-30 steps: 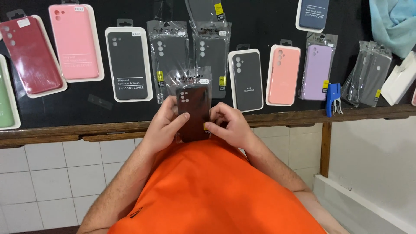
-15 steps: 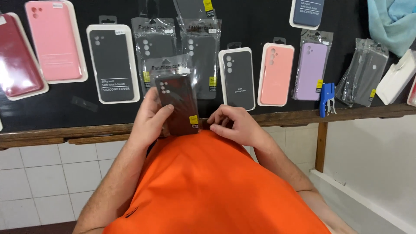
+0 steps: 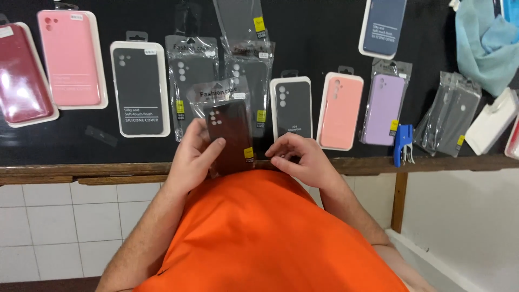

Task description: Sorting through a variety of phone cases and organizing them on a table or hanging them on a display rack.

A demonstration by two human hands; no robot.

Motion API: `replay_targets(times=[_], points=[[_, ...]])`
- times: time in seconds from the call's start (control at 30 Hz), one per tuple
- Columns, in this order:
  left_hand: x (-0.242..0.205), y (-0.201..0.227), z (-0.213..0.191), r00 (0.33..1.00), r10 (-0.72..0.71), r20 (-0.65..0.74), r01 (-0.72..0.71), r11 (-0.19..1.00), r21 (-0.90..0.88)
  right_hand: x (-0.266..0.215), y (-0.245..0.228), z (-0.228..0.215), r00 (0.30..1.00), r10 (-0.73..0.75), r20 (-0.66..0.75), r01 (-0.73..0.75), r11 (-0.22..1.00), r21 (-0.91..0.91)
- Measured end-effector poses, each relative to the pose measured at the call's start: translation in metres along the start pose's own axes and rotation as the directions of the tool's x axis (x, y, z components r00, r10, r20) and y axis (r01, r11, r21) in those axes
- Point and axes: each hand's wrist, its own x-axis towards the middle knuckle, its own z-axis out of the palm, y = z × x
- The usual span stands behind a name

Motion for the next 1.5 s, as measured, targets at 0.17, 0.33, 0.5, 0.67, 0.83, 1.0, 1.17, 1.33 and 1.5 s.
replay_targets(times=[0.17, 0.33, 0.5, 0.67, 0.83, 1.0, 1.17, 1.33, 1.5], points=[[0.011, 0.011, 0.003, 0.999, -0.029, 0.027, 0.030, 0.999, -0.015, 0.020, -0.020, 0.002, 0.998, -0.056, 0.033, 0.057, 0.998, -0.016], [0.029, 0.026, 0.014, 0.999, -0.028, 0.034, 0.028, 1.000, 0.002, 0.026, -0.018, -0.010, 0.960, -0.227, 0.164, 0.247, 0.963, -0.109], [0.050, 0.009, 0.020, 0.991, -0.050, 0.127, 0.044, 0.998, 0.046, 0.030, -0.024, -0.020, 0.967, -0.079, 0.243, 0.098, 0.993, -0.068], [0.047, 0.005, 0.018, 0.980, -0.101, 0.171, 0.092, 0.994, 0.058, 0.032, -0.023, -0.016, 0.981, -0.057, 0.185, 0.067, 0.997, -0.048], [0.043, 0.014, 0.021, 0.961, -0.124, 0.247, 0.094, 0.987, 0.130, 0.027, -0.008, -0.014, 0.986, -0.058, 0.155, 0.064, 0.997, -0.038], [0.040, 0.036, 0.029, 0.947, -0.161, 0.280, 0.092, 0.965, 0.244, 0.018, -0.011, -0.015, 0.990, -0.042, 0.131, 0.042, 0.999, 0.000], [0.053, 0.043, 0.031, 0.923, -0.228, 0.310, 0.136, 0.946, 0.293, 0.012, -0.013, -0.015, 0.993, -0.080, 0.085, 0.081, 0.997, -0.005], [0.064, 0.059, 0.047, 0.918, -0.232, 0.322, 0.120, 0.936, 0.331, 0.007, -0.009, -0.023, 0.994, -0.093, 0.060, 0.093, 0.996, -0.009], [0.056, 0.062, 0.052, 0.945, -0.175, 0.276, 0.095, 0.955, 0.280, 0.005, -0.015, -0.021, 0.991, -0.117, 0.061, 0.118, 0.993, -0.016]])
